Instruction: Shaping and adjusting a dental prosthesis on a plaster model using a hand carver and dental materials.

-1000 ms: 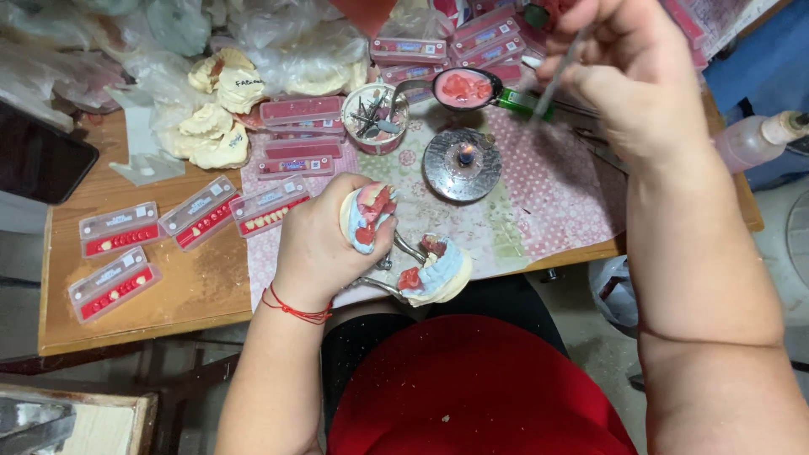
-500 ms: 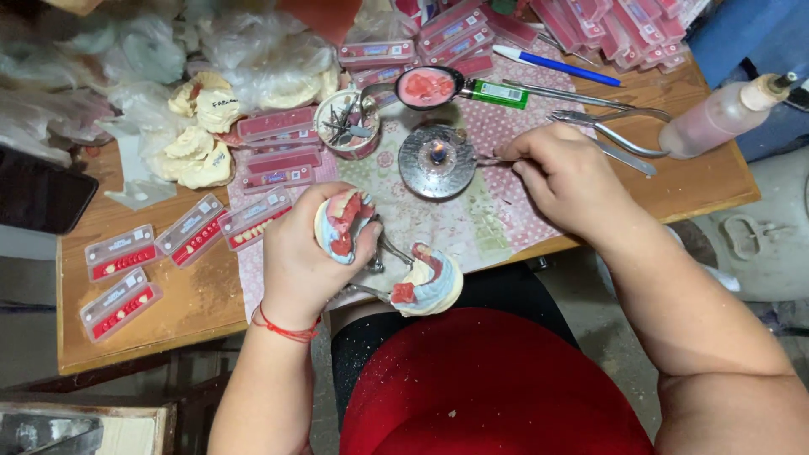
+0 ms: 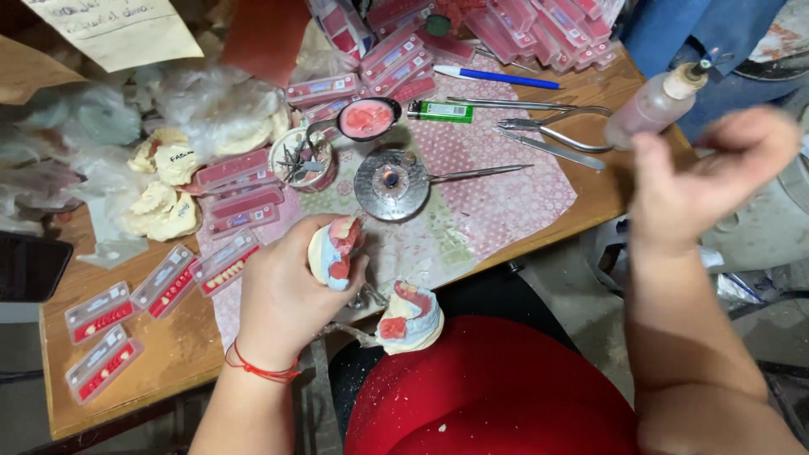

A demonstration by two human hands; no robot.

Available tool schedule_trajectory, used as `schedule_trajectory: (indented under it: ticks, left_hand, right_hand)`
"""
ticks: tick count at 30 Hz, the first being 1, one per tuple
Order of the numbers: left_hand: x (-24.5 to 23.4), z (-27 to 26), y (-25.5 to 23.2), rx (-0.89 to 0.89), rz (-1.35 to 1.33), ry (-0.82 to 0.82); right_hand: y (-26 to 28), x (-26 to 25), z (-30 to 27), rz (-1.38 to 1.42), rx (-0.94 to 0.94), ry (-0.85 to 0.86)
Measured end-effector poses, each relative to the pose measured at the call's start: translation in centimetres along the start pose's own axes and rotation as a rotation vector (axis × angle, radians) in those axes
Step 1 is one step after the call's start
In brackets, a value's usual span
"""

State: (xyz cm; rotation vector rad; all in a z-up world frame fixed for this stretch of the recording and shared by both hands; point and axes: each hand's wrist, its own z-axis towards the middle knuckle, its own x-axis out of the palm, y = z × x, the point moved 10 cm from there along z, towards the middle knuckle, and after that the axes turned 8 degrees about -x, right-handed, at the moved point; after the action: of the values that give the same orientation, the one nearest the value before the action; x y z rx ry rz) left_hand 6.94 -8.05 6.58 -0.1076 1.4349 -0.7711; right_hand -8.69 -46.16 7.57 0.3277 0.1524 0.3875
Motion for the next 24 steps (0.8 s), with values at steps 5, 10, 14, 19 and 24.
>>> schedule_trajectory:
  ticks: [5, 10, 14, 19, 24]
  left_hand:
    - [-0.1, 0.7, -1.2, 0.051, -0.009, 0.006]
    - [-0.6, 0.3, -1.5, 0.02, -0.01, -0.02]
    - [-0.9, 0.1, -1.6, -0.018, -0.024, -0.011]
    - [-0.7, -0.8, -2.1, 0.104, -0.049, -0.017]
    - [-0.7, -0.8, -2.3, 0.072, 0.011, -0.008]
  right_hand:
    - [-8.4, 0.4, -3.1, -0.303, 0.042, 0.502]
    - [-6.8, 2.7, -5.0, 0.189, 0.306, 0.399]
    - [3.2, 5.4, -4.4, 0.149, 0.149, 0.408]
    - [10.2, 10.4, -7.3, 0.35, 0.178, 0.544]
    - [14.8, 12.4, -6.0, 0.359, 0.002, 0.56]
